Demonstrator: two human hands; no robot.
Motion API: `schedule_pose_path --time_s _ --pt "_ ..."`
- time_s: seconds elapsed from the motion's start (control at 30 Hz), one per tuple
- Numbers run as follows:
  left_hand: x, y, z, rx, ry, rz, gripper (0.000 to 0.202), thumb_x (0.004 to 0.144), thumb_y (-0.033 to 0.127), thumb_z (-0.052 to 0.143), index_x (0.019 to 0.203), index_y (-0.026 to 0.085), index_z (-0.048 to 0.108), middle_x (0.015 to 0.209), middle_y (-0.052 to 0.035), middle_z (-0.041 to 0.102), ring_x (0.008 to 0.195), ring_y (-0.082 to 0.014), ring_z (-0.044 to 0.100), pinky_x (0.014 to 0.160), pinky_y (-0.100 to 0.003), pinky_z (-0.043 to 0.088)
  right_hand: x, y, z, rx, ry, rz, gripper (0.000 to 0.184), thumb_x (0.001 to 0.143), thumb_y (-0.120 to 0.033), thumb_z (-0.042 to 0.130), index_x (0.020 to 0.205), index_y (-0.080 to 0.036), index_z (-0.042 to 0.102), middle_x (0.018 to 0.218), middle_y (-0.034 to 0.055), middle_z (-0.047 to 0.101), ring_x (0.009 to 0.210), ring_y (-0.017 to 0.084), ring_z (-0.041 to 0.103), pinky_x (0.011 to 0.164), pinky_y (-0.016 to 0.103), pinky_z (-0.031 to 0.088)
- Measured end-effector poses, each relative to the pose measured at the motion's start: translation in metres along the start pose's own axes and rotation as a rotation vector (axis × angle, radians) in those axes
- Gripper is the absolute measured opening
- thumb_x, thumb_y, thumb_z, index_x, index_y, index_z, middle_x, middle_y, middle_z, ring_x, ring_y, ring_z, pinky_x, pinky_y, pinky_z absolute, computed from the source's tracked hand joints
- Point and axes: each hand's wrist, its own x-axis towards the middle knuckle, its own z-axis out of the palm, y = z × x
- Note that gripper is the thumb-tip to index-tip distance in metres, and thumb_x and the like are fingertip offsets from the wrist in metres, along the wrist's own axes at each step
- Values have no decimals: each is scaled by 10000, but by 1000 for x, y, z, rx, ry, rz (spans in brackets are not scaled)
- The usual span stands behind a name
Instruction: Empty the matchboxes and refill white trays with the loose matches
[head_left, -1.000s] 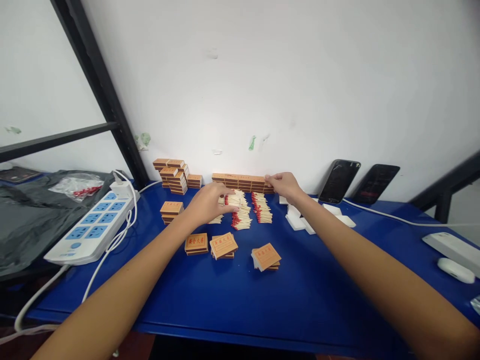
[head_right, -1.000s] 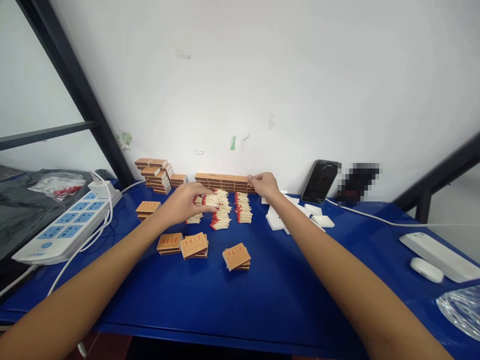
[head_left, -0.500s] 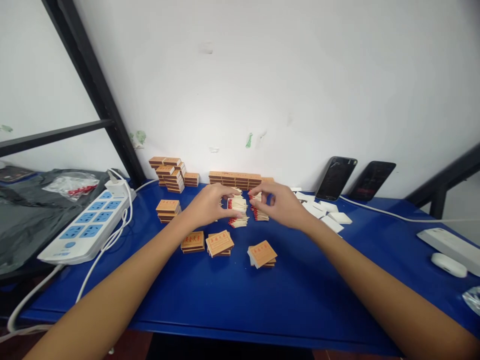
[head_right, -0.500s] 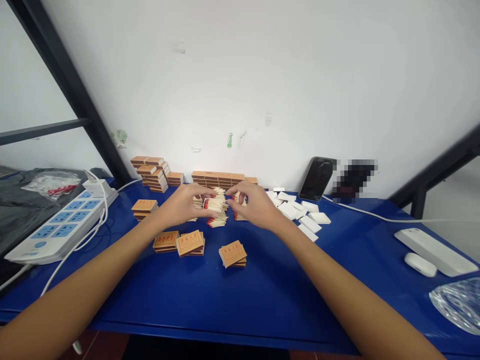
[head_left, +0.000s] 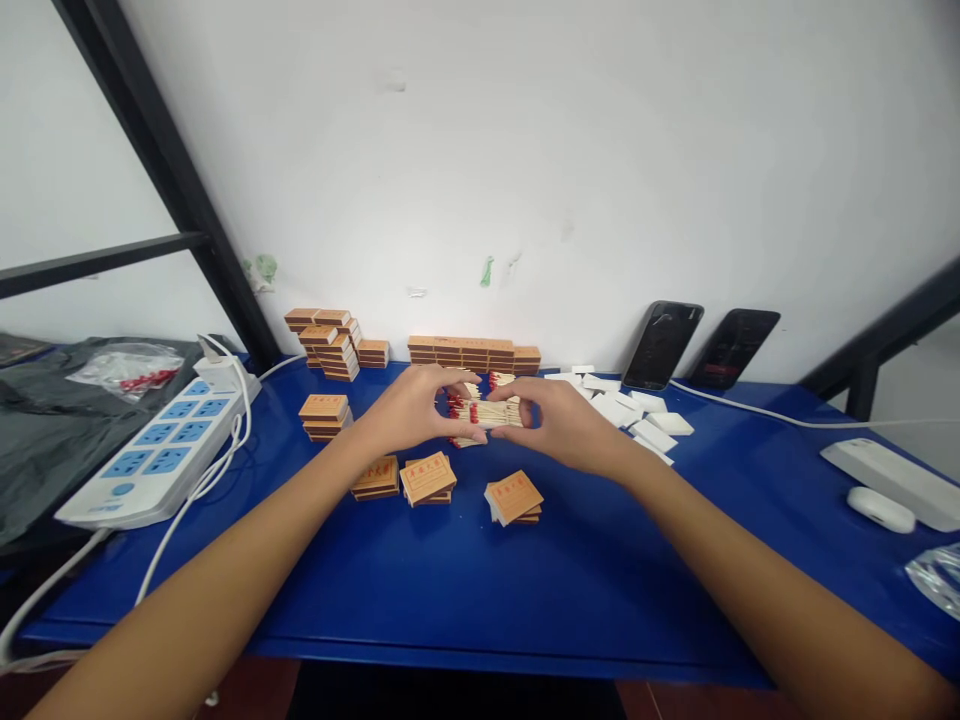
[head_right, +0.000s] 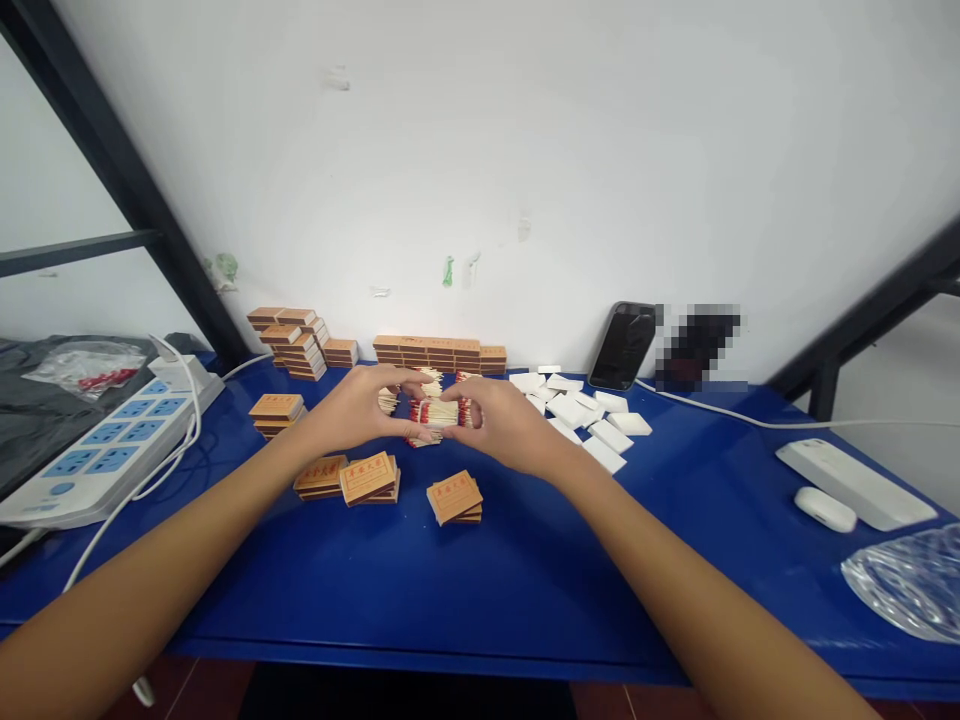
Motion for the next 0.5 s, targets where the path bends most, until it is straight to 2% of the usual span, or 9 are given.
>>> schedule_pose_path --time_s 0.1,0.2,0.37,0.5 --pt "0 -3 -4 70 39 -12 624 771 505 920 1302 230 743 1102 -68 815 1008 -260 752 899 -382 560 -19 16 -14 28 -119 92 341 830 -392 810 1130 -233 772 711 -15 623 641 181 564 624 309 418" --pt "0 -6 -7 104 56 -20 523 799 514 896 1228 244 765 1061 -49 819 1003 -252 750 899 -383 557 -32 34 -21 28 -219 128 351 813 -469 826 1075 -240 781 767 10 643 670 197 581 625 322 437" --pt "0 -9 -6 130 58 10 402 828 534 862 1086 233 795 1026 -48 823 960 -236 759 863 -357 553 -34 46 -16 12 -274 131 381 842 -523 810 1110 -252 795 870 32 666 702 195 580 662 344 457" --pt "0 -12 -4 151 51 6 356 862 556 813 1024 239 811 1018 -54 826 948 -232 761 839 -348 560 -33 46 -15 40 -276 68 376 920 -552 736 1158 -270 809 992 57 695 732 186 581 684 348 471"
